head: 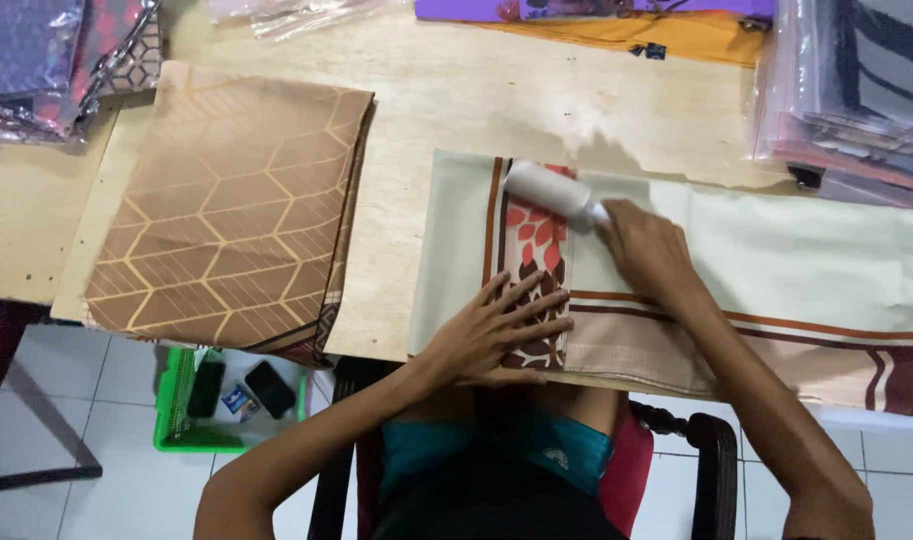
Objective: The person irons a patterned piece of fabric on a wooden table using a white handheld steam iron. They repeatedly fold the fabric and press it with the iron to smooth out wrinkles.
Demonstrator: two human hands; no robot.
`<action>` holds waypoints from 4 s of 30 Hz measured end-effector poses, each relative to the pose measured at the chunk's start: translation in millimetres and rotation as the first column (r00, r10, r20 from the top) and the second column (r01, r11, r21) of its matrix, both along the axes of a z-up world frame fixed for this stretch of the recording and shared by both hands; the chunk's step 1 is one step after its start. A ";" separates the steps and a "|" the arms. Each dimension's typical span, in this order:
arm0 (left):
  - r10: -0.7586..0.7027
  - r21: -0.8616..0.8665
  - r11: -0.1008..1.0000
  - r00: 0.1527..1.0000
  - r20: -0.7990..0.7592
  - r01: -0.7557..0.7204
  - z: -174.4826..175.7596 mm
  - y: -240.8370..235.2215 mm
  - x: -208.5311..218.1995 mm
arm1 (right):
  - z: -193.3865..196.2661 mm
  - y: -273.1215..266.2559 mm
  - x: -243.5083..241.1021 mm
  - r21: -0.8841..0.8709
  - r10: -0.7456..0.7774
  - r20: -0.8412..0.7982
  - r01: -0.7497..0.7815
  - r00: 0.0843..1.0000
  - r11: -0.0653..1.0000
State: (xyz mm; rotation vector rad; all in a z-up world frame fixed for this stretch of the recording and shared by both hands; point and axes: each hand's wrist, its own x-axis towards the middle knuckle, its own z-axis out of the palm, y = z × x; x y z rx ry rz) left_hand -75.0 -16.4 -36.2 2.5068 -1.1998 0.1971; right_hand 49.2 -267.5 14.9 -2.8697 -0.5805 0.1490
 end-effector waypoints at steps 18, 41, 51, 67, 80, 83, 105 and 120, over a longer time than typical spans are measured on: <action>0.071 -0.072 0.996 0.986 0.150 -0.060 -21.4 -13.3 -39.3 | -31.6 46.8 -15.8 -0.093 0.482 0.375 -0.485 0.792 0.869; 0.375 -0.063 0.927 0.924 0.076 -0.370 -19.2 47.4 -34.1 | -30.7 93.6 26.3 -0.077 0.322 0.126 -0.314 0.938 0.946; 0.227 -0.350 0.836 0.847 -0.481 -0.423 28.1 89.6 0.7 | -43.4 86.3 10.5 -0.090 0.314 0.143 -0.304 0.939 0.949; -0.004 -0.320 0.936 0.905 -0.426 -0.147 -22.4 76.1 155.9 | -4.7 63.4 -172.0 0.103 0.471 0.072 -0.477 0.879 0.873; -0.197 -0.751 0.068 0.729 -0.656 -0.657 23.3 39.2 27.2 | 16.1 139.9 -259.7 0.849 0.035 -0.479 0.453 0.877 0.270; -0.156 -0.838 0.129 0.823 -0.546 -0.531 -57.7 19.3 40.1 | -45.7 152.5 -251.8 0.881 0.122 -0.472 0.461 0.873 0.107; 0.217 -0.432 0.757 0.813 -0.541 -0.490 27.3 16.1 -7.5 | -90.0 74.8 -271.0 0.780 0.074 -0.620 0.624 0.781 -0.050; 0.038 -0.241 0.969 0.995 -0.095 -0.060 -13.4 4.4 181.0 | 23.6 -17.9 -135.4 0.348 -0.148 0.037 0.126 0.988 0.929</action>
